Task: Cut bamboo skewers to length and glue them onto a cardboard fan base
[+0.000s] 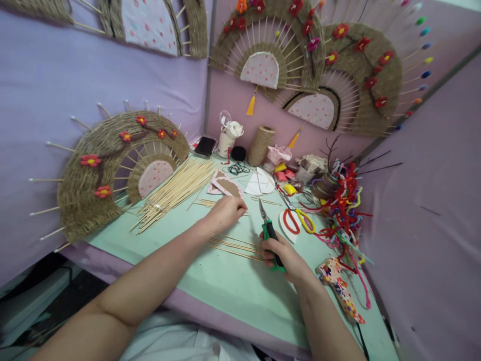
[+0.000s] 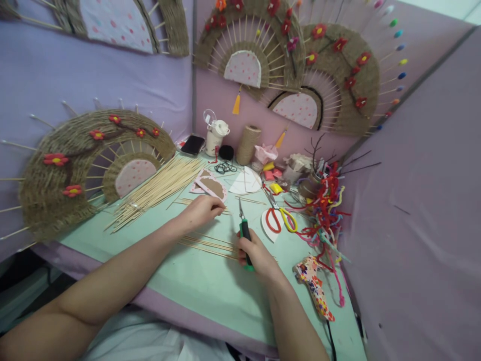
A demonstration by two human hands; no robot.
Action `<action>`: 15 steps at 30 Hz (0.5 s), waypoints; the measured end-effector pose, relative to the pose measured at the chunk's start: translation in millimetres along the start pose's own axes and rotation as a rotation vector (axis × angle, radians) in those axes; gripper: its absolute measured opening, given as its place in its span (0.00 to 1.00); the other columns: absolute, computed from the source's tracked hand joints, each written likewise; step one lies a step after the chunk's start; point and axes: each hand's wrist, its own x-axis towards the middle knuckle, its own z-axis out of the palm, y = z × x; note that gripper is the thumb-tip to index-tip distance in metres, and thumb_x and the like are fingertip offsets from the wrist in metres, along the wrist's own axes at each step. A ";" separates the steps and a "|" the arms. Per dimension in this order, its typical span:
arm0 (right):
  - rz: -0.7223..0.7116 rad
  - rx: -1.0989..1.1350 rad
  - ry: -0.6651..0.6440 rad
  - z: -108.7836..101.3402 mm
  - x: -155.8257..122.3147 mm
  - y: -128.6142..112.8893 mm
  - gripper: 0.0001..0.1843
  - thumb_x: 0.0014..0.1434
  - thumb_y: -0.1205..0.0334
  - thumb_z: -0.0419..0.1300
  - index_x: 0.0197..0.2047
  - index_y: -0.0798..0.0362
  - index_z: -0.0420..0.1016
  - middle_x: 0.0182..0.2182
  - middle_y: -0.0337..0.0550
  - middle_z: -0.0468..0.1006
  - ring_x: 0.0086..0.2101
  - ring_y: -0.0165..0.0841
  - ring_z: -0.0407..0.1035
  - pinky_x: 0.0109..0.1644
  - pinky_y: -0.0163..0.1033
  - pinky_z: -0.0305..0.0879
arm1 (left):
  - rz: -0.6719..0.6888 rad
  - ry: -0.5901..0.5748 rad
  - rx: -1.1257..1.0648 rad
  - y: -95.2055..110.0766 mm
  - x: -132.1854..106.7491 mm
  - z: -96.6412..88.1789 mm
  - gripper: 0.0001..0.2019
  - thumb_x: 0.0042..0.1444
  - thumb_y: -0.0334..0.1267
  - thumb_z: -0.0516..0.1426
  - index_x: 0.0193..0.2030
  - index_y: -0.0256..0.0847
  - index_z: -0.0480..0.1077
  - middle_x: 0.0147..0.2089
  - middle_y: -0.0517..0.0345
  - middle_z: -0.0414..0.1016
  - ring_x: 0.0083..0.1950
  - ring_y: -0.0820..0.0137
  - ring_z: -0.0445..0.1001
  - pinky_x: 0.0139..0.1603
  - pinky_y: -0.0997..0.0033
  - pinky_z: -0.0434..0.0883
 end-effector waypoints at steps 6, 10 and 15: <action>-0.069 0.198 -0.015 -5.2 -2.4 -7.8 0.15 0.45 0.61 0.62 0.37 0.52 0.64 0.25 0.33 0.62 0.23 0.25 0.55 0.25 0.32 0.53 | 0.087 0.027 0.156 -11.3 7.1 2.9 0.14 0.56 0.31 0.50 0.38 0.39 0.78 0.40 0.51 0.79 0.43 0.64 0.74 0.42 0.71 0.65; -0.114 0.253 0.019 -6.0 -5.4 -12.9 0.18 0.41 0.61 0.64 0.38 0.50 0.66 0.26 0.34 0.64 0.23 0.25 0.55 0.25 0.33 0.54 | 0.088 0.042 0.274 -21.5 16.8 8.7 0.14 0.56 0.29 0.50 0.38 0.40 0.77 0.43 0.51 0.78 0.47 0.63 0.73 0.45 0.69 0.66; -0.131 0.263 0.004 -6.8 -5.9 -12.6 0.17 0.41 0.61 0.64 0.37 0.50 0.67 0.26 0.34 0.64 0.23 0.26 0.55 0.26 0.34 0.54 | 0.086 0.075 0.317 -27.0 24.7 13.8 0.13 0.57 0.29 0.52 0.43 0.38 0.77 0.46 0.48 0.76 0.51 0.61 0.72 0.50 0.66 0.66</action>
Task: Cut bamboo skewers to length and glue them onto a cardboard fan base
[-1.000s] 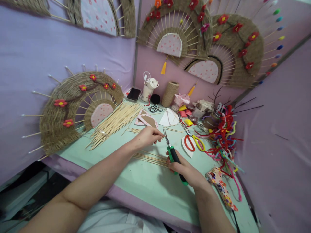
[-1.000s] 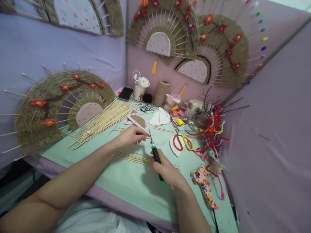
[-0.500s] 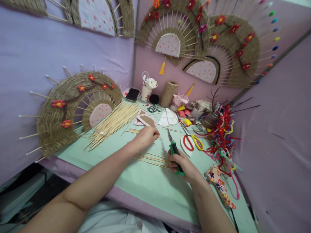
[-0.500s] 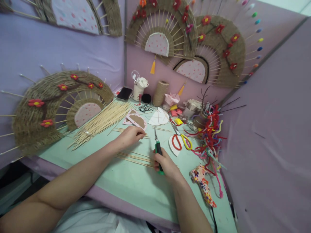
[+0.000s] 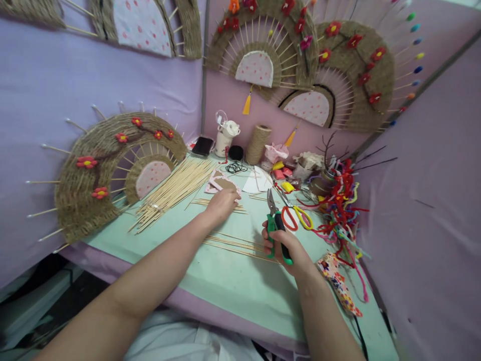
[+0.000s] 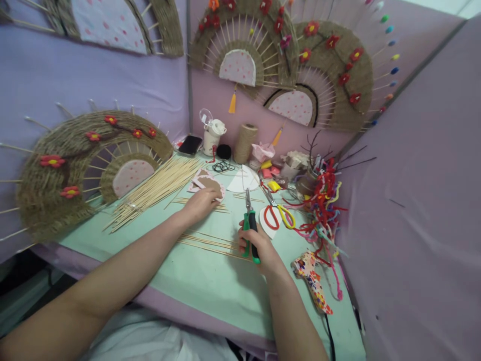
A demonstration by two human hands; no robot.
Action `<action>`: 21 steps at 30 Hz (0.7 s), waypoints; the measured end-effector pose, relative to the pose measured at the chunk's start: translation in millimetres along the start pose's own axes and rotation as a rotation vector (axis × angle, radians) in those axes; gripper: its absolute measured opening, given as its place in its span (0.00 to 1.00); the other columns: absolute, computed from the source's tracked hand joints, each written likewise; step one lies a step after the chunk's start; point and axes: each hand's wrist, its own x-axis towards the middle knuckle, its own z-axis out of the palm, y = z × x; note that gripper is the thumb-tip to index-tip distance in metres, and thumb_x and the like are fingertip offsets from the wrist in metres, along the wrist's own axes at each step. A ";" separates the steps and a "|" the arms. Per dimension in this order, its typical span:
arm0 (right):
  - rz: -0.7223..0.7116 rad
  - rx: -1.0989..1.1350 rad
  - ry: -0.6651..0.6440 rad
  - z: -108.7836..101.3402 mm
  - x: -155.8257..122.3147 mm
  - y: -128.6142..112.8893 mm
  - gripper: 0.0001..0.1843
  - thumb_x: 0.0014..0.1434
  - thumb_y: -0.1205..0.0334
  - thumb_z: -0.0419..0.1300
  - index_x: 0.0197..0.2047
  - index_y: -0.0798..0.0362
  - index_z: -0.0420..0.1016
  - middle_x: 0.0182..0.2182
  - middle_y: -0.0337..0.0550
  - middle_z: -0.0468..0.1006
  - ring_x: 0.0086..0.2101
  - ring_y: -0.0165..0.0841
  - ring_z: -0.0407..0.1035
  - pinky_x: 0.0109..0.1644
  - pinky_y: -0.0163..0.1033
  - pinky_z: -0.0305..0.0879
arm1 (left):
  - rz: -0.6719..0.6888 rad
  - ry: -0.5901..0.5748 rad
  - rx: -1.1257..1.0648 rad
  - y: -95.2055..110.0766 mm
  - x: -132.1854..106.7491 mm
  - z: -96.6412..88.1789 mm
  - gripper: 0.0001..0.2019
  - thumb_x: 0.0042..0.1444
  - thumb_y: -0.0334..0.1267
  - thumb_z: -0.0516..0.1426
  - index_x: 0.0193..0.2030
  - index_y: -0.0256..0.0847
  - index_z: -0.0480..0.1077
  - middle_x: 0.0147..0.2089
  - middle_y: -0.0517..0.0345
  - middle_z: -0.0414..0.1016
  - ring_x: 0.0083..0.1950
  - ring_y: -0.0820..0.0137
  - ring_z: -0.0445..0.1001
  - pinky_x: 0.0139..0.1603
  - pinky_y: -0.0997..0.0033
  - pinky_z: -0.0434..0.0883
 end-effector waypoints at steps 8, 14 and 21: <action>-0.081 0.110 -0.030 -5.1 -1.8 -5.3 0.17 0.43 0.62 0.64 0.39 0.48 0.67 0.28 0.34 0.64 0.25 0.25 0.56 0.28 0.34 0.55 | 0.226 -0.200 -0.202 26.1 -20.2 -2.5 0.08 0.53 0.31 0.54 0.34 0.39 0.76 0.36 0.55 0.77 0.39 0.68 0.72 0.40 0.71 0.65; -0.119 0.137 -0.048 -5.5 -3.1 -7.3 0.20 0.44 0.64 0.63 0.42 0.47 0.67 0.29 0.34 0.65 0.25 0.26 0.56 0.29 0.35 0.54 | 0.325 -0.389 -0.117 43.0 -38.7 1.2 0.07 0.47 0.31 0.54 0.30 0.40 0.74 0.33 0.55 0.75 0.34 0.67 0.70 0.31 0.72 0.62; -0.157 0.061 -0.088 -5.2 -3.3 -3.7 0.20 0.44 0.63 0.62 0.43 0.48 0.68 0.32 0.37 0.66 0.29 0.30 0.60 0.33 0.38 0.57 | 0.293 -0.345 -0.048 38.6 -35.7 0.2 0.10 0.54 0.30 0.49 0.32 0.39 0.72 0.33 0.52 0.75 0.34 0.66 0.70 0.32 0.70 0.61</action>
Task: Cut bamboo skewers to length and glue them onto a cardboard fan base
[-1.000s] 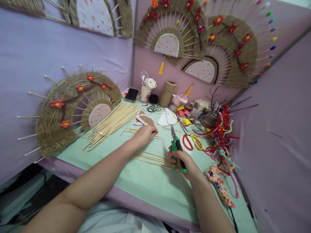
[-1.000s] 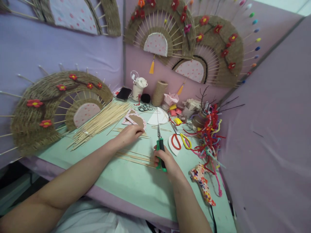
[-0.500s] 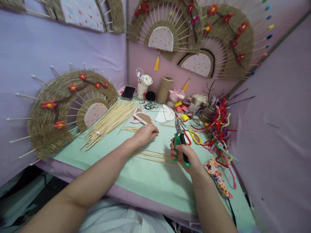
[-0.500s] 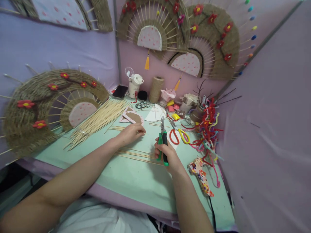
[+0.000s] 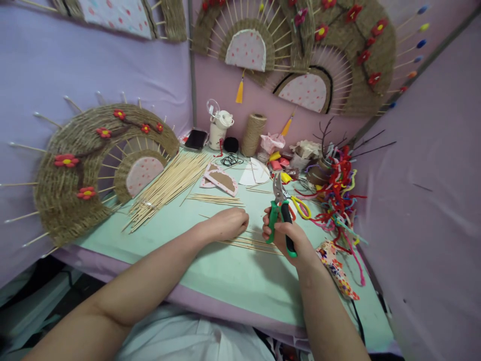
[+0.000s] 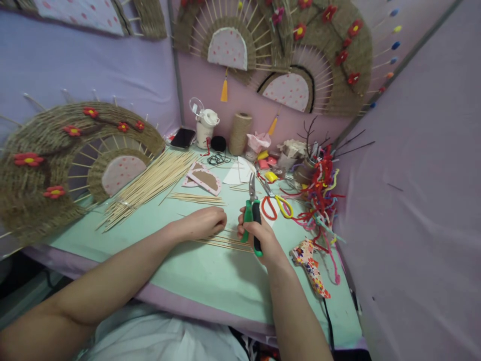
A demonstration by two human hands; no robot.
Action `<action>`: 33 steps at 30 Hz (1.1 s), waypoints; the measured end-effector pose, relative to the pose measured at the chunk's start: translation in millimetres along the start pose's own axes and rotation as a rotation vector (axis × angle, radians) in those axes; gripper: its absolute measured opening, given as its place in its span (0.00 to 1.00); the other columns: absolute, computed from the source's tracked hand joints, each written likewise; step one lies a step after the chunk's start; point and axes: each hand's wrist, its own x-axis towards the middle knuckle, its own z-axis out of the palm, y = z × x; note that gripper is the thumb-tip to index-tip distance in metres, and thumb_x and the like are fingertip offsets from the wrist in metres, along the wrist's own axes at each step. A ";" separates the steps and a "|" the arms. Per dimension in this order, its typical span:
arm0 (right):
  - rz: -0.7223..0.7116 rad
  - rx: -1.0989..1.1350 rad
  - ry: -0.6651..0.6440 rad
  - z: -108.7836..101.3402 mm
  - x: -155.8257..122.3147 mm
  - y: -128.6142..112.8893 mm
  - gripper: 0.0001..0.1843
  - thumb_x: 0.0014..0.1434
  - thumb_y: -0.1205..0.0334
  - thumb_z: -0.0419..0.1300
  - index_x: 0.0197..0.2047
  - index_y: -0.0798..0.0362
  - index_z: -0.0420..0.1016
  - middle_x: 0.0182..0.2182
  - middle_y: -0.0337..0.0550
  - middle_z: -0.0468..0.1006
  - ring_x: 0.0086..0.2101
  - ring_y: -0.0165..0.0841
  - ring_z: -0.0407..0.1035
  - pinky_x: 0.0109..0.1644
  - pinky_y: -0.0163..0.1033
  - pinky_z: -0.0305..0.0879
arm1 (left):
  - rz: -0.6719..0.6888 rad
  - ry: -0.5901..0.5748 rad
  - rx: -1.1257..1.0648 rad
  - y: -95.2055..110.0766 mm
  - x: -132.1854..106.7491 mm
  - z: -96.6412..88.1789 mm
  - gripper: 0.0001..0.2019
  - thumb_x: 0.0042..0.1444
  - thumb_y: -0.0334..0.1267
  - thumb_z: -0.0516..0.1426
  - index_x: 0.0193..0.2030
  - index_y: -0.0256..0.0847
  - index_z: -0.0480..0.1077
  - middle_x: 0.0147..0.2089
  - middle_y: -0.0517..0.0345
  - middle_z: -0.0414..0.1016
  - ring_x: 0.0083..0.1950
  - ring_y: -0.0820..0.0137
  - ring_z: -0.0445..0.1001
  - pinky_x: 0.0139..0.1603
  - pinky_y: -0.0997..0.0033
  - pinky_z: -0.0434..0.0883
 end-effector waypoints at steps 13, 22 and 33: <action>0.140 -0.536 -0.125 -0.9 -6.6 2.4 0.25 0.49 0.59 0.59 0.52 0.49 0.67 0.47 0.43 0.70 0.46 0.38 0.64 0.45 0.42 0.60 | -0.331 0.721 -0.539 -23.0 -0.8 -34.6 0.08 0.54 0.36 0.57 0.38 0.39 0.76 0.34 0.57 0.78 0.31 0.72 0.72 0.35 0.73 0.68; 0.133 -0.622 -0.143 7.1 -9.0 -0.1 0.22 0.50 0.58 0.58 0.50 0.49 0.67 0.44 0.42 0.71 0.47 0.40 0.64 0.45 0.42 0.59 | -0.395 0.513 -0.794 -3.6 -1.5 -35.8 0.10 0.52 0.38 0.58 0.38 0.35 0.76 0.24 0.60 0.72 0.23 0.77 0.67 0.23 0.78 0.63; 0.143 -0.595 -0.139 4.2 -7.1 3.4 0.19 0.50 0.59 0.58 0.48 0.48 0.68 0.42 0.40 0.71 0.45 0.39 0.64 0.44 0.41 0.60 | -0.331 0.437 -0.775 -8.8 0.5 -23.2 0.10 0.51 0.36 0.57 0.38 0.36 0.77 0.27 0.59 0.75 0.24 0.77 0.69 0.26 0.77 0.65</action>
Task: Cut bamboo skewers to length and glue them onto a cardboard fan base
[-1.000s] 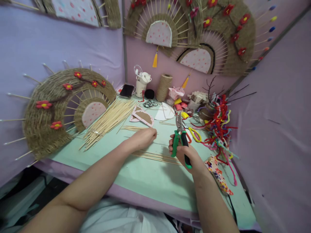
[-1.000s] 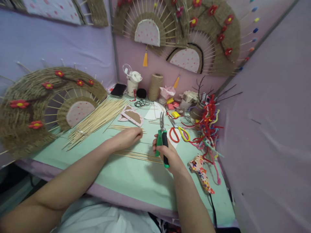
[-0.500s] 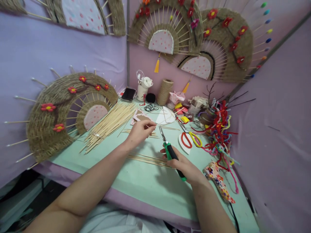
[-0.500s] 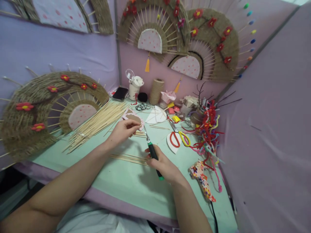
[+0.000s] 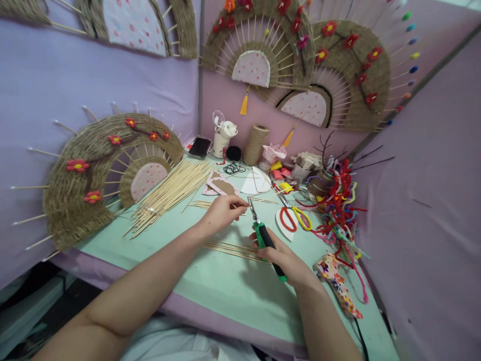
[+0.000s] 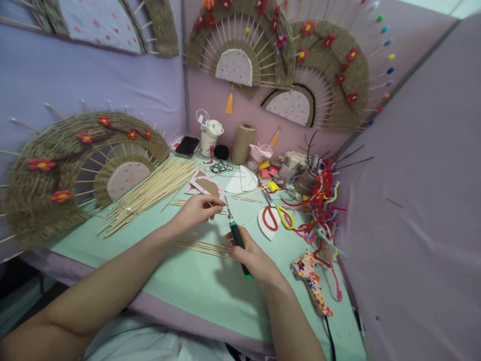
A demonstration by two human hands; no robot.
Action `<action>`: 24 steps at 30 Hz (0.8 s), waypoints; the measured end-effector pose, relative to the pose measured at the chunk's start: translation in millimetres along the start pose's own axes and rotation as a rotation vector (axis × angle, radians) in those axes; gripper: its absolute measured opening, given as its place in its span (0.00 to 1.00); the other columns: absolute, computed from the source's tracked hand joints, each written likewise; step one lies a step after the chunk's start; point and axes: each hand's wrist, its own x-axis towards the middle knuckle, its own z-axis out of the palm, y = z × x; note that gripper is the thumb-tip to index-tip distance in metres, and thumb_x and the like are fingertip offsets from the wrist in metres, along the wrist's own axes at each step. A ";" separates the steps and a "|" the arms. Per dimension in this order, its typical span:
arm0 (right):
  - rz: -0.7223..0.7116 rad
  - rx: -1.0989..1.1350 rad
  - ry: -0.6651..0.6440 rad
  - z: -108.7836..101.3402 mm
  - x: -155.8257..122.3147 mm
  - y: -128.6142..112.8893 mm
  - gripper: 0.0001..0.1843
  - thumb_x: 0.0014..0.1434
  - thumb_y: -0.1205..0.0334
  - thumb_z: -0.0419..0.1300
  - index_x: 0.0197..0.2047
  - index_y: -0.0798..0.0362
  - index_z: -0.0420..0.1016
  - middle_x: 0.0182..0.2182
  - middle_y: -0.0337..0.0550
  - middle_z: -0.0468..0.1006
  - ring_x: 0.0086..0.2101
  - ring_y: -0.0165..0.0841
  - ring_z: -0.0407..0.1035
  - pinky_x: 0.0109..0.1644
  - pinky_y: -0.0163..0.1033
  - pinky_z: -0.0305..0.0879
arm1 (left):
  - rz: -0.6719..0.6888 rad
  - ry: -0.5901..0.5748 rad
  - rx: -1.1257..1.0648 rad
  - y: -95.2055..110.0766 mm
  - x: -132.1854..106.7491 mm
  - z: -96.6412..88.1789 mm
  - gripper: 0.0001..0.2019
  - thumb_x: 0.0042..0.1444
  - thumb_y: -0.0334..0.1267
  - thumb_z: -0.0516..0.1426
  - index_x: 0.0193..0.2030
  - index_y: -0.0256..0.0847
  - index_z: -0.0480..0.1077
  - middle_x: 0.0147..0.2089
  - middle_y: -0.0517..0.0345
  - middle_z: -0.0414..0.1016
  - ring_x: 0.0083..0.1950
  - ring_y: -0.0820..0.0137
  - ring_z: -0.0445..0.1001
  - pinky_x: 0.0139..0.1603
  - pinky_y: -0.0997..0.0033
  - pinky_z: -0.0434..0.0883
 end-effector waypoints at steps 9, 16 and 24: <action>0.002 -0.004 0.000 0.7 0.6 1.7 0.18 0.51 0.60 0.58 0.46 0.49 0.68 0.42 0.40 0.71 0.43 0.37 0.64 0.44 0.40 0.59 | -0.016 -0.013 0.012 -2.3 1.2 0.6 0.10 0.51 0.35 0.57 0.38 0.36 0.77 0.29 0.58 0.77 0.24 0.76 0.69 0.27 0.76 0.66; 0.017 0.031 0.001 2.2 0.5 2.1 0.17 0.50 0.61 0.58 0.46 0.49 0.68 0.41 0.39 0.71 0.42 0.37 0.64 0.44 0.40 0.59 | -0.017 -0.040 0.046 -4.3 2.2 1.9 0.10 0.51 0.35 0.56 0.36 0.37 0.77 0.28 0.58 0.76 0.24 0.76 0.69 0.25 0.77 0.65; 0.017 0.027 -0.003 1.9 1.4 3.6 0.18 0.50 0.61 0.58 0.46 0.49 0.68 0.43 0.40 0.70 0.41 0.36 0.63 0.43 0.40 0.59 | -0.026 -0.060 0.039 -3.0 1.5 1.6 0.09 0.50 0.35 0.57 0.35 0.36 0.77 0.27 0.58 0.76 0.24 0.76 0.69 0.26 0.77 0.65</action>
